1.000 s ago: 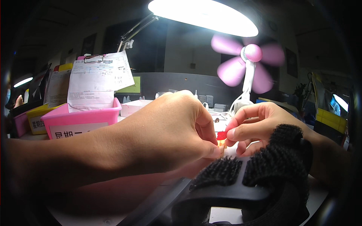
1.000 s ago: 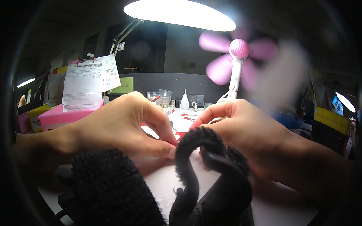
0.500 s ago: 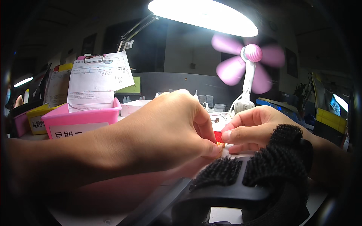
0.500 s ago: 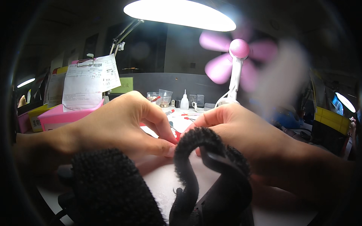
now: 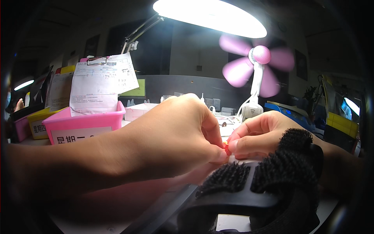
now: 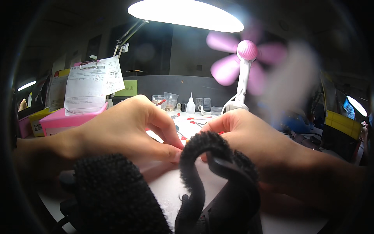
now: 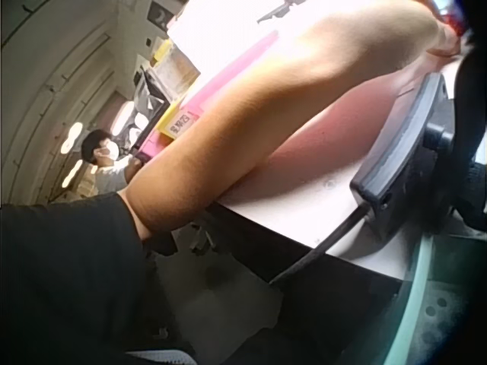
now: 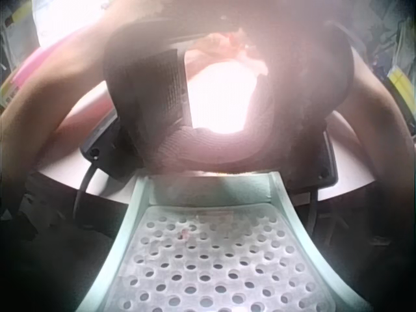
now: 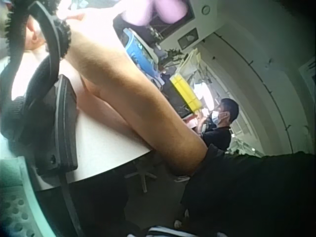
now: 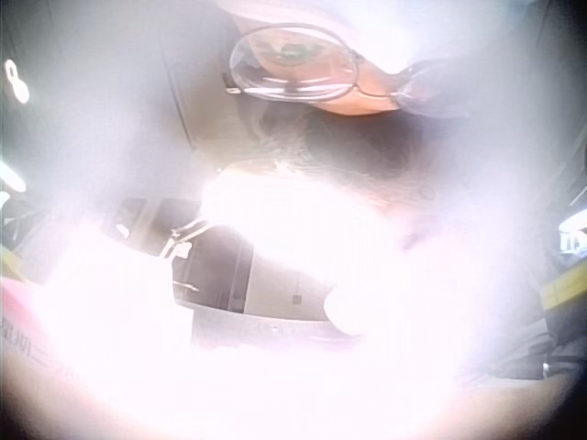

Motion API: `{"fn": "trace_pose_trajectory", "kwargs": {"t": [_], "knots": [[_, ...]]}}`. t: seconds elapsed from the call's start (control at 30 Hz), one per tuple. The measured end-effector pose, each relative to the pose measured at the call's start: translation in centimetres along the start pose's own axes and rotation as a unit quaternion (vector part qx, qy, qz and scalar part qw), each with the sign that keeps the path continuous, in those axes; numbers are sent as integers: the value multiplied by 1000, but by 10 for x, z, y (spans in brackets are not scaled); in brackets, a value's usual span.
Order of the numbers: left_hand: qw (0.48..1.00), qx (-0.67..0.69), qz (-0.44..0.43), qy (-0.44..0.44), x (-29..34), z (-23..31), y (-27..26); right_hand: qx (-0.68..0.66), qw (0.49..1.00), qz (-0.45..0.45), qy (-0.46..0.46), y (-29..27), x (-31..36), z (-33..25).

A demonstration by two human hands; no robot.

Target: The recorder is assembling dental denture parts and using a rotary tool to adjust a small pin.

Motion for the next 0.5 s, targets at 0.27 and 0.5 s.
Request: {"fn": "trace_pose_trajectory", "kwargs": {"t": [0.27, 0.5], "knots": [[1000, -13, 12, -20, -4, -1, 4, 50, 995, -7, -91, 3, 0, -8], [999, -40, 20, -15, -5, 2, 7, 91, 992, 7, -90, 1, 4, -10]]}}
Point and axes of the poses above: each hand's wrist, its own x-axis away from the middle knuckle, its own y-axis out of the palm, z = x × y, the point moved 7 cm from there along -x, towards the middle knuckle, and after that the axes turned 4 degrees about y, right-handed, at the moved point
